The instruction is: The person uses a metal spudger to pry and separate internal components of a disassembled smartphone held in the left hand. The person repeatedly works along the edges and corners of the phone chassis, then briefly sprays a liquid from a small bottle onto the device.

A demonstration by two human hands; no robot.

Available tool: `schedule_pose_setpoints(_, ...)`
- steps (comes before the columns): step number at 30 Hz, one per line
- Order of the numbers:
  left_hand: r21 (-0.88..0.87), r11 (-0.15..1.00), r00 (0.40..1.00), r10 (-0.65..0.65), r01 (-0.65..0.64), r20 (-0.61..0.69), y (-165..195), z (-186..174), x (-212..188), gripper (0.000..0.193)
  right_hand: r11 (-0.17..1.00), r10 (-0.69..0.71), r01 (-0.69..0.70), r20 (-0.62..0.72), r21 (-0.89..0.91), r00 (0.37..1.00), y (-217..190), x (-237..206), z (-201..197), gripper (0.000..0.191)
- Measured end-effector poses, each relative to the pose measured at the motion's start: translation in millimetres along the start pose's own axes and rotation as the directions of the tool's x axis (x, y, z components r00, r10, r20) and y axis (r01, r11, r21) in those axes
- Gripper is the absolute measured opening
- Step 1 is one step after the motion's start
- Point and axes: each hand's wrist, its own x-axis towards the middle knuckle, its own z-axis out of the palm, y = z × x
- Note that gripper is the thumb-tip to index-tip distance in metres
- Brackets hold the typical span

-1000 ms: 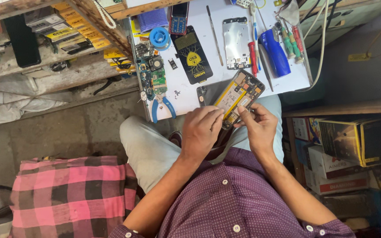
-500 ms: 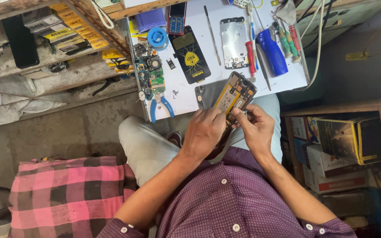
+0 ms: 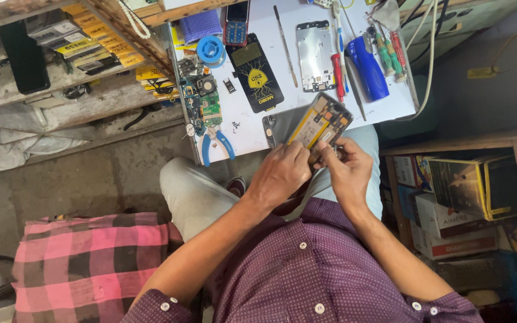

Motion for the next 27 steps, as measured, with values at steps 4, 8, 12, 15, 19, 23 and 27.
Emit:
schedule_pose_setpoints(4,-0.142,0.990,0.992,-0.032,0.015,-0.119,1,-8,-4,0.014,0.999,0.041,-0.040,-0.039,0.026,0.998,-2,5,-4,0.016)
schedule_pose_setpoints(8,-0.203,0.978,0.990,-0.076,0.051,-0.119,2,-14,-7,0.014,0.999,0.042,-0.041,-0.026,0.026,0.999,-2,3,-4,0.016)
schedule_pose_setpoints(12,-0.125,0.988,0.995,-0.092,0.087,-0.040,-1,-12,-6,0.013,0.999,0.036,-0.036,-0.010,-0.010,0.999,-2,0,-2,0.017)
schedule_pose_setpoints(15,-0.079,0.986,0.988,-0.139,0.144,0.059,-3,-9,-4,0.007,0.998,0.048,-0.048,-0.006,-0.032,0.999,-2,-2,-2,0.017)
schedule_pose_setpoints(19,0.035,0.993,0.983,-0.116,0.113,0.145,-3,-7,-4,0.005,0.999,0.030,-0.030,0.007,-0.022,1.000,-2,-2,-1,0.019)
schedule_pose_setpoints(23,0.116,0.992,0.982,-0.071,0.051,0.177,-1,-8,-2,0.007,0.998,0.020,-0.020,0.014,-0.058,1.000,-2,-3,1,0.020)
schedule_pose_setpoints(27,0.170,0.985,0.971,-0.077,0.038,0.227,4,-8,3,0.006,0.997,0.015,-0.013,0.024,-0.082,1.000,-3,-4,3,0.019)
